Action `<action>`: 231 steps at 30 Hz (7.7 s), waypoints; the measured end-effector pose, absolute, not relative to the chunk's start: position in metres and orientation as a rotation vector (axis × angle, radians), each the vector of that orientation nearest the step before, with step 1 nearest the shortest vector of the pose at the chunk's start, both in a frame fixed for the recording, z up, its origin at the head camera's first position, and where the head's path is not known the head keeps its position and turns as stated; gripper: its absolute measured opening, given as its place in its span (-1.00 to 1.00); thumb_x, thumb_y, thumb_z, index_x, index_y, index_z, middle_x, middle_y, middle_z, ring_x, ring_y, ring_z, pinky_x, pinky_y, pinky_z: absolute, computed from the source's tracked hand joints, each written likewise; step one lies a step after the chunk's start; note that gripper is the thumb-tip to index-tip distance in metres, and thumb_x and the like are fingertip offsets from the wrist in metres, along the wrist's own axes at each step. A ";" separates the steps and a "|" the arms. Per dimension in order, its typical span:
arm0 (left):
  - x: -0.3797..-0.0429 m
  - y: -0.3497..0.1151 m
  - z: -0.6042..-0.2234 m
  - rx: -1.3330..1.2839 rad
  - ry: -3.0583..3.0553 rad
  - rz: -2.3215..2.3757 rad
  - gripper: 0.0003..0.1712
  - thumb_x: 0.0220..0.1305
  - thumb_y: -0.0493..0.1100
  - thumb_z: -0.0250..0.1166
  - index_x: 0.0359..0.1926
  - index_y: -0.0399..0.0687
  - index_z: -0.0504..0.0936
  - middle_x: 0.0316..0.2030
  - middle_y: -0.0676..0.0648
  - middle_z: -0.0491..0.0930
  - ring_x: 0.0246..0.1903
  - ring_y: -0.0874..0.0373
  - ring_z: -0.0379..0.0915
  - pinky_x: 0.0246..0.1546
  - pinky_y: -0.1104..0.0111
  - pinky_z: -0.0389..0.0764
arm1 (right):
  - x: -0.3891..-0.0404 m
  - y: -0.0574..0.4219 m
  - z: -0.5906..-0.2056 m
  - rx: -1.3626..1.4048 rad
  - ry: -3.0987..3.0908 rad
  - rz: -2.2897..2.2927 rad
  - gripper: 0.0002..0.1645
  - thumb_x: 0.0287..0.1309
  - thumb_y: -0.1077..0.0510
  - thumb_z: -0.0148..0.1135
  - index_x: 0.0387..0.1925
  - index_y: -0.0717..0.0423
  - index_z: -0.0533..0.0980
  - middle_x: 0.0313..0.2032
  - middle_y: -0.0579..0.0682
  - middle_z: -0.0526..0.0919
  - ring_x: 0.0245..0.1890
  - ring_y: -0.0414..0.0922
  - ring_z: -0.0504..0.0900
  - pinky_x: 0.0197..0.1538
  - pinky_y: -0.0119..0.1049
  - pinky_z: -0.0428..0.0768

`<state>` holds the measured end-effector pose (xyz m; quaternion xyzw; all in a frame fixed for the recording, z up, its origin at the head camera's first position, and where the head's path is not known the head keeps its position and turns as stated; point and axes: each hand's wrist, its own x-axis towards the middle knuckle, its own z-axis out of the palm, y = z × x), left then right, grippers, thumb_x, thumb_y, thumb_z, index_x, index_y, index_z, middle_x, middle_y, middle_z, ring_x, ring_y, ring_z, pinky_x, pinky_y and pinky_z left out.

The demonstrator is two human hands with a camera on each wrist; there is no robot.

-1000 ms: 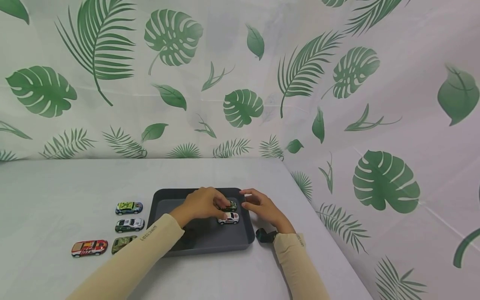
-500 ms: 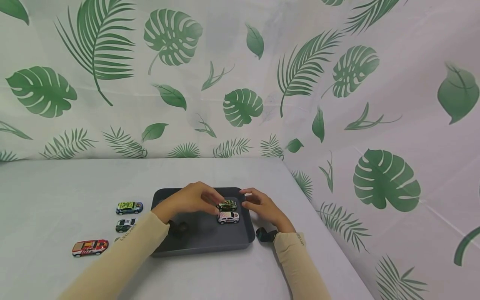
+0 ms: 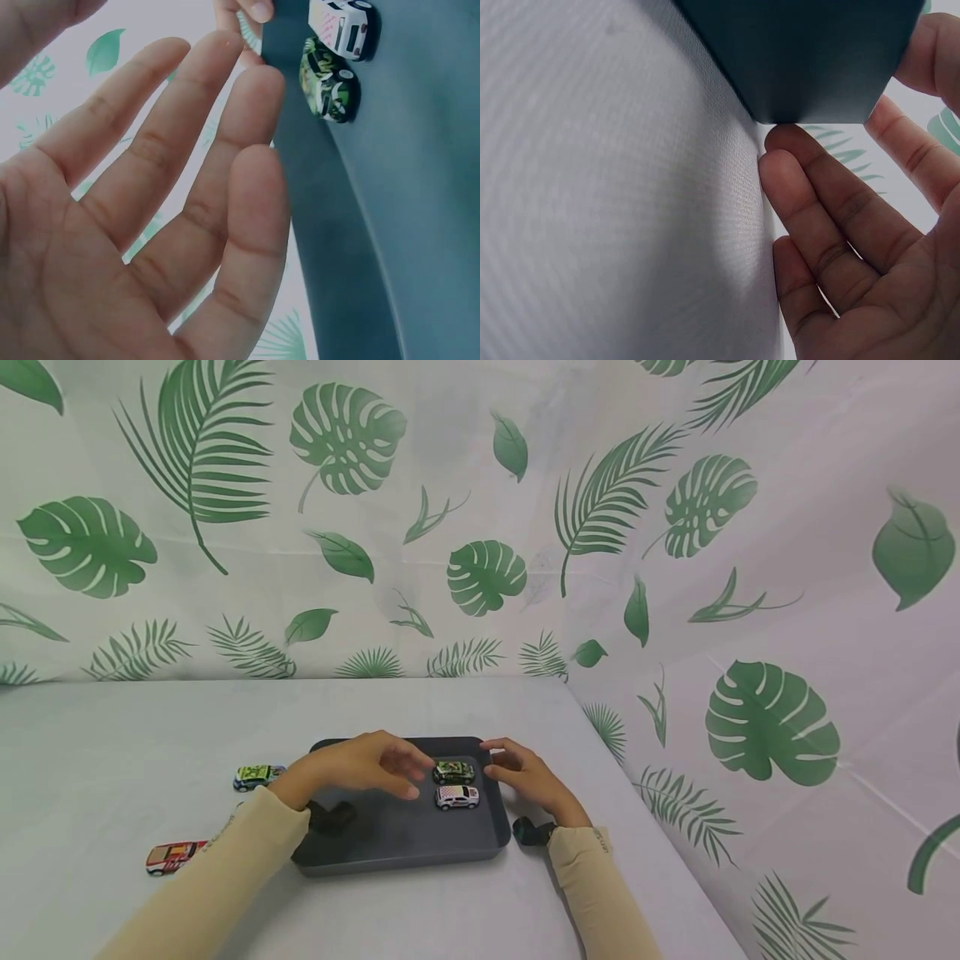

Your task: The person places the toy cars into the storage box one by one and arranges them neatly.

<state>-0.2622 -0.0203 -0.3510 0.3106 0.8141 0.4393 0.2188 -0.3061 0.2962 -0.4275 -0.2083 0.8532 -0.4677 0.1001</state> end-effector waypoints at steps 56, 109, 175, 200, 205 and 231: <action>-0.221 -0.115 -0.352 0.947 2.183 1.468 -0.51 0.42 -0.08 0.26 0.32 0.03 0.49 0.09 -0.04 0.61 0.10 0.05 0.55 0.16 0.17 0.49 | -0.308 0.298 -0.427 -0.589 2.542 -1.345 -0.46 0.38 0.05 0.21 0.34 -0.04 0.39 0.23 0.20 0.53 0.24 0.17 0.49 0.29 0.31 0.29; -0.185 -0.200 -0.378 0.836 2.378 1.515 -0.53 0.46 -0.18 0.20 0.32 -0.21 0.47 0.08 -0.29 0.59 0.01 0.05 0.60 -0.10 0.32 0.62 | -0.303 0.296 -0.426 -0.590 2.550 -1.350 -0.46 0.39 0.04 0.20 0.34 0.02 0.39 0.24 0.24 0.51 0.26 0.20 0.46 0.30 0.32 0.27; -0.184 -0.257 -0.410 0.631 2.321 1.333 -0.43 0.28 -0.20 0.37 0.25 -0.37 0.49 0.11 -0.35 0.56 0.01 -0.16 0.54 -0.16 0.42 0.57 | -0.306 0.298 -0.428 -0.602 2.550 -1.344 -0.48 0.39 0.05 0.21 0.33 -0.04 0.40 0.19 0.18 0.56 0.20 0.14 0.52 0.29 0.29 0.31; -0.185 -0.257 -0.417 0.600 2.258 1.326 -0.42 0.05 -0.28 0.49 0.12 -0.41 0.57 0.07 -0.30 0.60 0.00 -0.04 0.52 -0.12 0.46 0.55 | -0.304 0.296 -0.427 -0.638 2.529 -1.362 -0.44 0.41 0.05 0.19 0.36 0.07 0.37 0.25 0.25 0.49 0.25 0.20 0.47 0.28 0.24 0.34; -0.184 -0.255 -0.416 0.572 2.331 1.275 -0.44 -0.03 -0.25 0.54 0.04 -0.30 0.62 0.02 -0.18 0.64 -0.07 0.10 0.54 -0.17 0.42 0.54 | -0.305 0.297 -0.427 -0.640 2.531 -1.358 -0.45 0.42 0.04 0.17 0.35 0.06 0.37 0.25 0.25 0.49 0.25 0.21 0.46 0.28 0.24 0.34; -0.182 -0.251 -0.409 0.446 2.502 1.111 -0.58 -0.05 -0.18 0.57 -0.10 -0.11 0.70 -0.17 -0.02 0.65 -0.16 0.05 0.50 -0.20 0.18 0.54 | -0.303 0.295 -0.426 -0.608 2.540 -1.356 -0.46 0.41 0.07 0.18 0.34 0.07 0.38 0.22 0.26 0.52 0.24 0.20 0.48 0.30 0.30 0.27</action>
